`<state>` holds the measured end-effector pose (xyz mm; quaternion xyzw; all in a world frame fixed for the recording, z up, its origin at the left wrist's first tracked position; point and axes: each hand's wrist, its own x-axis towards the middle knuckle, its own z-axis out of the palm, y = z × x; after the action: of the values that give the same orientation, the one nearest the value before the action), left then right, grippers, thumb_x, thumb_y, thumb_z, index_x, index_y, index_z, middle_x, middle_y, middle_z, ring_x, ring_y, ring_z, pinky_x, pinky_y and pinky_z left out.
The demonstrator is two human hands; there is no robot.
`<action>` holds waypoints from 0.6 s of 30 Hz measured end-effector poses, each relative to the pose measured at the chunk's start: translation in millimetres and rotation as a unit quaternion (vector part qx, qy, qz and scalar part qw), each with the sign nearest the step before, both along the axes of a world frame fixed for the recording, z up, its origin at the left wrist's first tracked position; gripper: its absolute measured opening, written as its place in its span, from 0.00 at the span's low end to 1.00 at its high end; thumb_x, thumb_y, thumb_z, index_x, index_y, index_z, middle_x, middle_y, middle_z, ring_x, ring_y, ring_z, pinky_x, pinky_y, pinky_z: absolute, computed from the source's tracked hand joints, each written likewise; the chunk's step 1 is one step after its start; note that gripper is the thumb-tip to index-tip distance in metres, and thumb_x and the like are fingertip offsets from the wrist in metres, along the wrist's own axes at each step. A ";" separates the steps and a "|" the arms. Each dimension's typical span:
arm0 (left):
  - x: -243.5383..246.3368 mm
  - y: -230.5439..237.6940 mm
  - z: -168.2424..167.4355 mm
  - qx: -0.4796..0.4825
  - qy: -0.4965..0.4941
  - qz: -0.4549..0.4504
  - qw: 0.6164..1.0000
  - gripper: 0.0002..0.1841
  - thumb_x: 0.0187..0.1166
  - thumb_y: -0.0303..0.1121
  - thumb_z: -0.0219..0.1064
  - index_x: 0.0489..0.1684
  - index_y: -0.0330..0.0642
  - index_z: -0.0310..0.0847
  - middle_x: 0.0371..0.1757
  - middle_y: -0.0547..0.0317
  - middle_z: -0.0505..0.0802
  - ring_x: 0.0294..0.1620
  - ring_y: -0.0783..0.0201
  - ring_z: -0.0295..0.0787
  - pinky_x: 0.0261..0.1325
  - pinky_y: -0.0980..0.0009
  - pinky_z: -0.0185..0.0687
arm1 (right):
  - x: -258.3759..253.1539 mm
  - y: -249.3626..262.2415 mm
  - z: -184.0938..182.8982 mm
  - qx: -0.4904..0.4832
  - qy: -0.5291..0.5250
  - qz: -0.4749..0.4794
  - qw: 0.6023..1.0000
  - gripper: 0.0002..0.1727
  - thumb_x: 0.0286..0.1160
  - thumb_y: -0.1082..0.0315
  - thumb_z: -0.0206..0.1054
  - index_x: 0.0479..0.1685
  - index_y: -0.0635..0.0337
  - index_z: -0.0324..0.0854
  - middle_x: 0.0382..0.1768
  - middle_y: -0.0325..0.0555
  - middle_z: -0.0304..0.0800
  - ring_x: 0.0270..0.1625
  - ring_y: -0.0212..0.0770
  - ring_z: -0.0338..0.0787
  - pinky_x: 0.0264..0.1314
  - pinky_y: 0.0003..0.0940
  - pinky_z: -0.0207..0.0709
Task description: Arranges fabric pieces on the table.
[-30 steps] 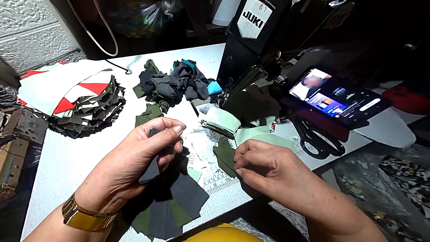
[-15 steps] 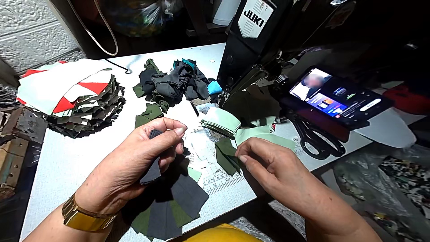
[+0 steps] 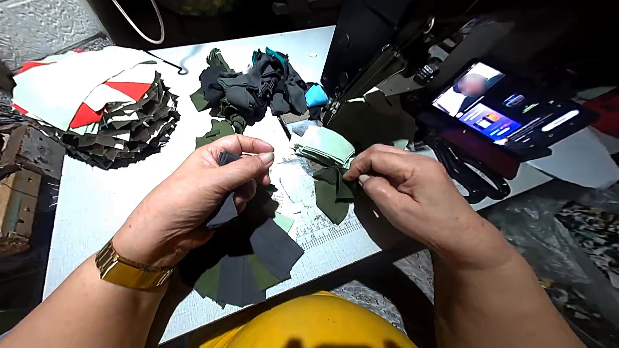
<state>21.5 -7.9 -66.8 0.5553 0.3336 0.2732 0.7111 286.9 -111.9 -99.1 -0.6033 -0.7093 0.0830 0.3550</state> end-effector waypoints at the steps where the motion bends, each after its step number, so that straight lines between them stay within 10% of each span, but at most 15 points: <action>1: 0.1 -0.3 0.5 0.001 0.003 0.002 1.000 0.08 0.87 0.27 0.60 0.55 0.42 0.83 0.32 0.60 0.85 0.16 0.79 0.69 0.15 0.88 0.63 | -0.2 0.6 -1.2 0.000 -0.002 -0.002 1.000 0.11 0.72 0.72 0.58 0.37 0.55 0.88 0.40 0.36 0.87 0.42 0.22 0.84 0.41 0.15 0.77; 18: 0.4 -0.4 1.3 0.025 -0.003 -0.001 1.000 0.07 0.87 0.26 0.60 0.54 0.41 0.83 0.31 0.59 0.85 0.17 0.78 0.70 0.16 0.88 0.64 | -1.3 -1.5 0.7 0.022 -0.032 0.047 0.998 0.07 0.67 0.74 0.67 0.38 0.57 0.89 0.42 0.38 0.87 0.47 0.27 0.87 0.50 0.20 0.82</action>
<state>21.9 -8.3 -65.6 0.5723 0.3243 0.2822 0.6983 285.6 -113.4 -98.4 -0.5637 -0.7496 0.0641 0.3411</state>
